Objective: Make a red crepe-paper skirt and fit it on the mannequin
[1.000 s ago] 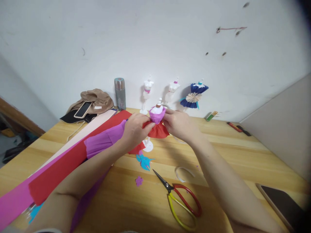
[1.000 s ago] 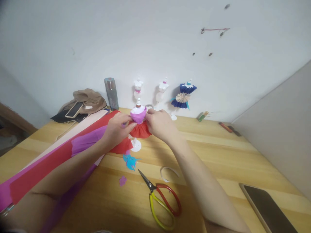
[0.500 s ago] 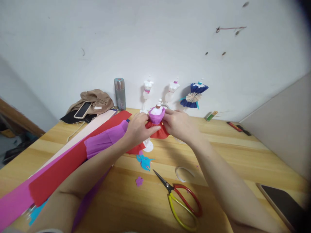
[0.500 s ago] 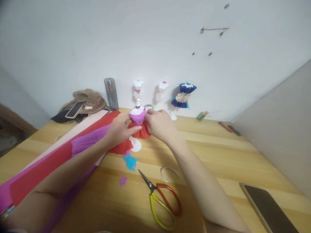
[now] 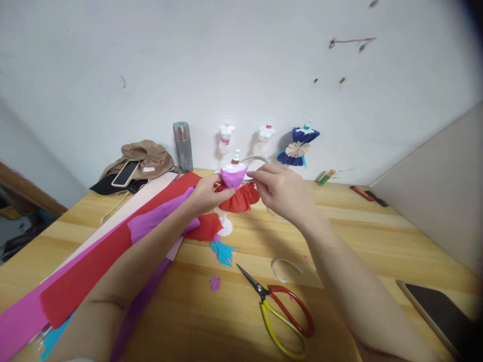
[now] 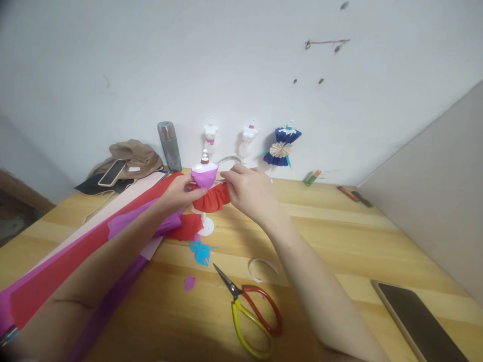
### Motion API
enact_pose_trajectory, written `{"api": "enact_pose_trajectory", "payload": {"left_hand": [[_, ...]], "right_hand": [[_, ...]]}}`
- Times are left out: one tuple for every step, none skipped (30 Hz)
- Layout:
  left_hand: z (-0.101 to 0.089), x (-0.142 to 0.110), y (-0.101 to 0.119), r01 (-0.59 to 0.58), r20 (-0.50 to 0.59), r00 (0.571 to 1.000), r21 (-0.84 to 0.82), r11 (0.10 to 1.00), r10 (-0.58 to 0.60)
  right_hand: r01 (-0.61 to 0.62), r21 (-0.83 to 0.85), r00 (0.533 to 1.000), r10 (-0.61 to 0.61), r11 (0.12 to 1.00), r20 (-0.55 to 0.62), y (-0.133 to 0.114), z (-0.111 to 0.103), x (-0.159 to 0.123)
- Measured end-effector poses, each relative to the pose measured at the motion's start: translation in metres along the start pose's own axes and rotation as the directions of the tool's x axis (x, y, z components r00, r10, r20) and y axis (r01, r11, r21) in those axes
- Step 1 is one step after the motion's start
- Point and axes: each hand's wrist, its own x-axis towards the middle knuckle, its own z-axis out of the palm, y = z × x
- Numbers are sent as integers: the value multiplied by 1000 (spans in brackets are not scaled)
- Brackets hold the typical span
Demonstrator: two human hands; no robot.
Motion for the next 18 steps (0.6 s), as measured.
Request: {"api": "enact_pose_trajectory", "payload": {"left_hand": [[-1, 0, 0, 7, 23, 1000, -5, 1000, -6], [-2, 1, 0, 13, 45, 999, -15, 1000, -12], [-3, 1, 0, 17, 70, 997, -28, 999, -15], [-5, 1, 0, 20, 92, 996, -46, 999, -16], [-6, 1, 1, 26, 110, 994, -66, 998, -19], [-8, 2, 2, 36, 129, 991, -86, 996, -24], [-9, 2, 3, 51, 147, 989, -112, 992, -34], [-11, 2, 4, 72, 162, 986, -142, 987, -48], [-12, 2, 6, 97, 177, 982, -171, 981, -66], [-13, 2, 7, 119, 191, 978, -197, 973, -81], [-14, 3, 8, 137, 206, 974, -216, 967, -92], [-15, 3, 9, 147, 217, 971, -232, 962, -97], [-16, 3, 10, 153, 226, 969, -242, 958, -97], [-16, 3, 11, 156, 237, 967, -253, 955, -95], [-16, 4, 10, 158, 246, 965, -268, 950, -91], [-16, 4, 10, 162, 254, 963, -286, 944, -88], [-16, 4, 9, 167, 262, 961, -305, 938, -86], [-16, 4, 7, 170, 268, 960, -323, 931, -83]], "right_hand": [[5, 6, 1000, -5, 1000, -8, 0, 1, 1], [11, 14, 1000, -11, 1000, -14, 0, 2, 1], [19, 21, 1000, -19, 1000, -20, 1, 3, 2], [31, 29, 999, -30, 999, -25, 2, 5, 3], [40, 37, 999, -39, 999, -35, 2, 8, 4], [50, 46, 998, -48, 998, -47, 3, 10, 5], [62, 58, 996, -59, 996, -63, 4, 13, 6], [76, 70, 994, -70, 995, -82, 4, 15, 7], [89, 83, 991, -80, 993, -104, 5, 18, 8], [103, 95, 988, -90, 990, -126, 5, 20, 8], [116, 106, 984, -100, 988, -147, 6, 22, 9], [128, 119, 980, -108, 985, -167, 6, 24, 10], [138, 133, 976, -112, 981, -185, 6, 26, 10], [146, 152, 973, -114, 978, -203, 6, 27, 11], [154, 175, 969, -113, 973, -220, 7, 29, 12], [161, 202, 965, -112, 966, -236, 7, 31, 12], [168, 230, 962, -109, 959, -251, 7, 33, 13], [177, 258, 959, -106, 950, -264, 8, 35, 14]]}}
